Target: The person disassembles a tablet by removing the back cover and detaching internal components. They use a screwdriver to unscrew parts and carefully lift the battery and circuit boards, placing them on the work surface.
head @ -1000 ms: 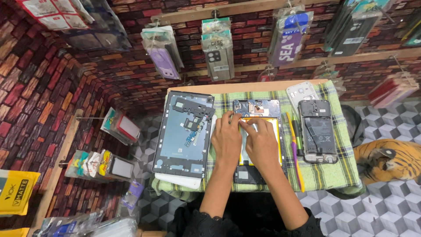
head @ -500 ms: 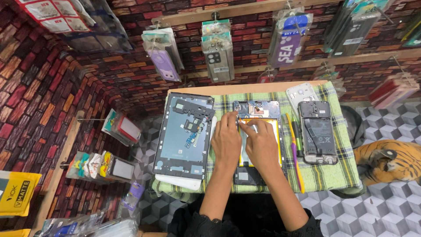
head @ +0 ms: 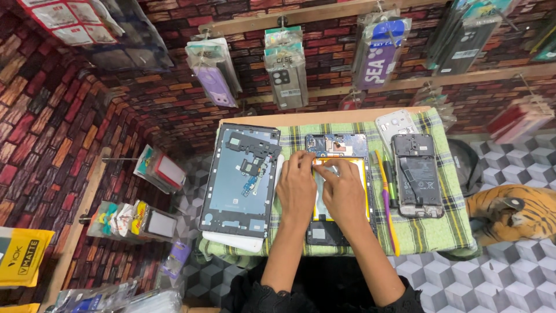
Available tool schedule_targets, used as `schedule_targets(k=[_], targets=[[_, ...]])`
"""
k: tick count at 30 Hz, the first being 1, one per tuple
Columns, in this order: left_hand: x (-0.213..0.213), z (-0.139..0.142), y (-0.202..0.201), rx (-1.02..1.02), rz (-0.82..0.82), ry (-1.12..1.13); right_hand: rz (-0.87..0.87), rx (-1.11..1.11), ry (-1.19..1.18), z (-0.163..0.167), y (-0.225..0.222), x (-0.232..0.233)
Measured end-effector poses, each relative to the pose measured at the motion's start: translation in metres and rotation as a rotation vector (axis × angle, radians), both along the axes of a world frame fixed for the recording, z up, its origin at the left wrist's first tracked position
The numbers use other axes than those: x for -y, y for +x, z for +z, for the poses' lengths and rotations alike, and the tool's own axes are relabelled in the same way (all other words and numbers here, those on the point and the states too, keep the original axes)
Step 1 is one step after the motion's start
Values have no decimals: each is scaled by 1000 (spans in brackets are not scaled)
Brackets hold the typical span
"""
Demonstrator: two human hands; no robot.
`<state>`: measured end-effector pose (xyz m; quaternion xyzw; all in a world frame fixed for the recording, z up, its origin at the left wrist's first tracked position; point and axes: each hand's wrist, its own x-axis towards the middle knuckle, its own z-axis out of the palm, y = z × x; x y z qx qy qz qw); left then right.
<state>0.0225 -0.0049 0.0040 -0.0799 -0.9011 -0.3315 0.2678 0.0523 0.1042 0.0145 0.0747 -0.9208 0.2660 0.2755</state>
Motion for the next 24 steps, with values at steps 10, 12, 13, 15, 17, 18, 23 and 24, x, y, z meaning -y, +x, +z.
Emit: schedule_targets(k=[10,12,13,15,17,18,23,24], targets=[[-2,-1,-3,34,27,-29,5,0,8,2,0,2],[-2,-3,-4,18,34,-45,6,1,12,2,0,2],[-2,-3,-5,6,37,-61,7,-3,16,2,0,2],[-2,-5,-6,-17,43,-92,8,-11,25,3,0,2],[-3,-7,-7,-19,45,-98,6,-12,27,3,0,2],[-3,-7,-7,-20,47,-101,5,-13,28,3,0,2],[-7,-6,-8,-22,64,-187,0,-24,24,4,2,0],[-7,-6,-8,-9,65,-216,-3,-27,16,4,2,0]])
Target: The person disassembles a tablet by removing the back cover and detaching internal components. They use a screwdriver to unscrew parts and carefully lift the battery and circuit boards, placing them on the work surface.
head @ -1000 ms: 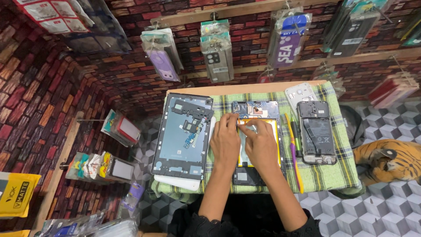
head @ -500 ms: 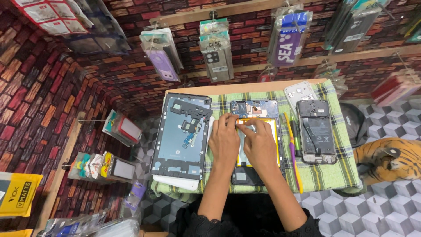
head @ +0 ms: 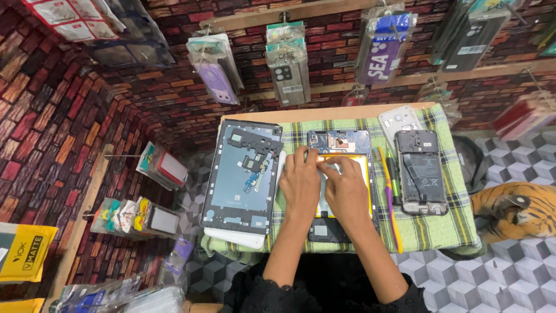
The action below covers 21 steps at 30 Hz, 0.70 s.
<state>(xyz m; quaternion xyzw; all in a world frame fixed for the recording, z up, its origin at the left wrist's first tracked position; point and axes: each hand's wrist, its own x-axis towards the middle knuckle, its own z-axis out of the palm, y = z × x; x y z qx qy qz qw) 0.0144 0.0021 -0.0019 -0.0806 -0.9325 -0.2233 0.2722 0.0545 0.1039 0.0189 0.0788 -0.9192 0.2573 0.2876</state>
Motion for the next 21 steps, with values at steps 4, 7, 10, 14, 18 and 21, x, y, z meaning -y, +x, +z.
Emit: schedule_targets(k=[4,7,10,14,18,21], targets=[[3,2,1,-3,-9,-27,-28,36,-75,0,2,0],[5,2,4,-16,-18,8,-23,18,-82,1,3,1],[2,3,2,-66,5,73,-16,-7,-104,1,0,0],[-1,2,0,-24,20,135,-16,-22,-119,1,-2,-2],[0,2,-2,-4,6,167,-38,14,-122,0,-3,-2],[1,3,-2,-23,1,159,-33,-11,-130,2,-2,-2]])
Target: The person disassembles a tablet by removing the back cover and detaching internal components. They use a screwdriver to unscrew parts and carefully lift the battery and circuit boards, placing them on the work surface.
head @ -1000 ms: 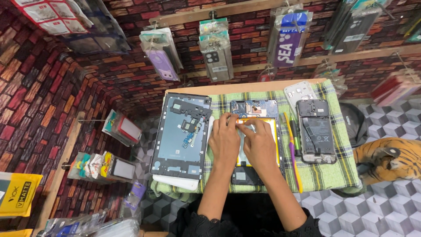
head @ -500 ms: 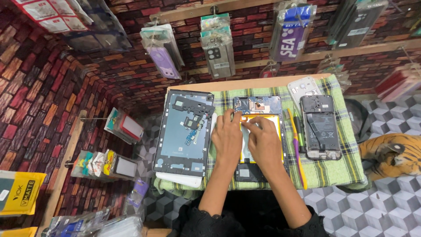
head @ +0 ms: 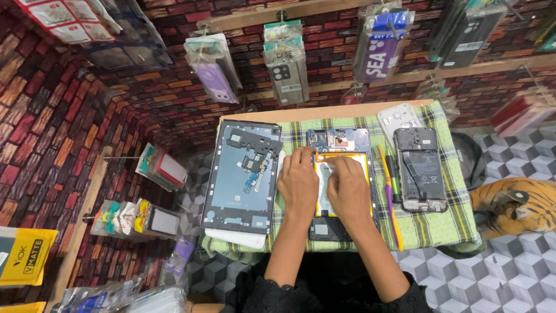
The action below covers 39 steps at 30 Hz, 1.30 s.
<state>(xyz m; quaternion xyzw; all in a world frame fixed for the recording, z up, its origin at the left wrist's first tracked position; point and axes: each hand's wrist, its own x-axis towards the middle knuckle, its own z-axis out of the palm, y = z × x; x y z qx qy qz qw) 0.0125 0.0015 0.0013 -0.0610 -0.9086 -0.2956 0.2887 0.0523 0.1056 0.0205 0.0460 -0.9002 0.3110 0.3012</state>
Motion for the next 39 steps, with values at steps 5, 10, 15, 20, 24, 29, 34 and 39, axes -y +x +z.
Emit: schedule_targets(k=[5,10,15,20,24,29,34,39], targets=[[-1,1,0,-2,3,1,22,-26,22,3,0,-1],[-4,1,-1,23,-20,46,11,-26,104,3,-4,-3],[-5,2,0,100,-80,99,-38,-8,163,3,-6,-3],[-9,5,1,108,-89,133,30,-24,289,8,-10,-9],[-12,4,1,104,-80,147,138,4,378,12,-17,-17],[-17,2,-3,107,-83,133,173,-13,282,12,-22,-21],[-17,2,-2,103,-77,109,182,42,122,12,-26,-25],[-18,2,-2,89,-67,108,174,22,182,8,-27,-26]])
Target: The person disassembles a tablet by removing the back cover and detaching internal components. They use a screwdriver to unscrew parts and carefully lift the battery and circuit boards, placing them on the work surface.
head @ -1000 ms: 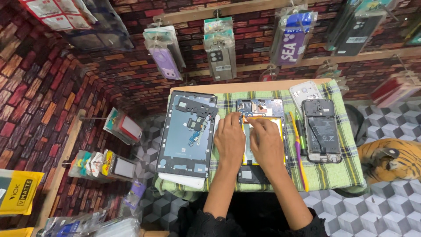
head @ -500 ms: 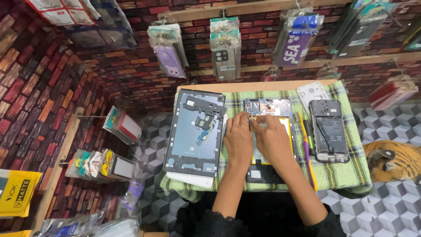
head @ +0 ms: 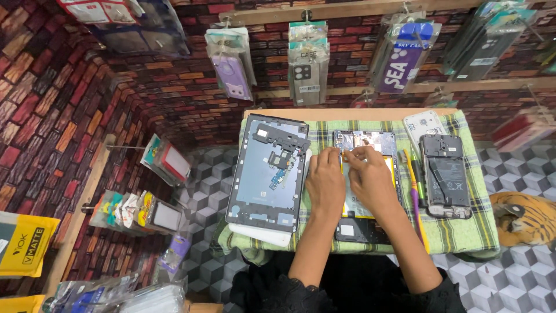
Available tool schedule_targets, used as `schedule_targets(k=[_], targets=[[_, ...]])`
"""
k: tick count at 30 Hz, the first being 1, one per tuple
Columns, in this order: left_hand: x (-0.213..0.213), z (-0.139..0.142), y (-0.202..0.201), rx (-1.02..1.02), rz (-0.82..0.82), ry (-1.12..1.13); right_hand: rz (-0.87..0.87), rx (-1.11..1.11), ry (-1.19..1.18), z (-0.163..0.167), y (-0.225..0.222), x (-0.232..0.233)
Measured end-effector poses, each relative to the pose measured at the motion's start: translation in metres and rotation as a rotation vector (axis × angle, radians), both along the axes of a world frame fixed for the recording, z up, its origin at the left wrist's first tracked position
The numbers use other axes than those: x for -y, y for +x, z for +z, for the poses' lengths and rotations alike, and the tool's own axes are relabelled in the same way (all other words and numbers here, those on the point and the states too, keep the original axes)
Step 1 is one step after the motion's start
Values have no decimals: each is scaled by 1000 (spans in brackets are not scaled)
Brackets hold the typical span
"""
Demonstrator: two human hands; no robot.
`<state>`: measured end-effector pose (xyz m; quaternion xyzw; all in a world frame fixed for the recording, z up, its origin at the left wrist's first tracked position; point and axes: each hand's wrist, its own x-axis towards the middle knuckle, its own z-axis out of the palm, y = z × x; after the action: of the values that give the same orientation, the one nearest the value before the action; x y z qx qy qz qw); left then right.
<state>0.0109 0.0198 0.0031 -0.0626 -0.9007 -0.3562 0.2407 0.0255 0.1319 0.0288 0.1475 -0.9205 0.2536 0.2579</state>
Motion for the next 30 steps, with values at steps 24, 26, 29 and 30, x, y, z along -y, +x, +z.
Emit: schedule_targets(k=[24,26,29,30], targets=[[6,12,11,85,-39,123,-141,-74,677,-4,-2,11],[6,14,11,101,-38,139,-98,-67,742,-1,-6,9],[7,16,12,117,-34,142,-41,-26,805,5,-11,8],[7,16,12,119,-32,138,-23,-8,819,7,-13,8]])
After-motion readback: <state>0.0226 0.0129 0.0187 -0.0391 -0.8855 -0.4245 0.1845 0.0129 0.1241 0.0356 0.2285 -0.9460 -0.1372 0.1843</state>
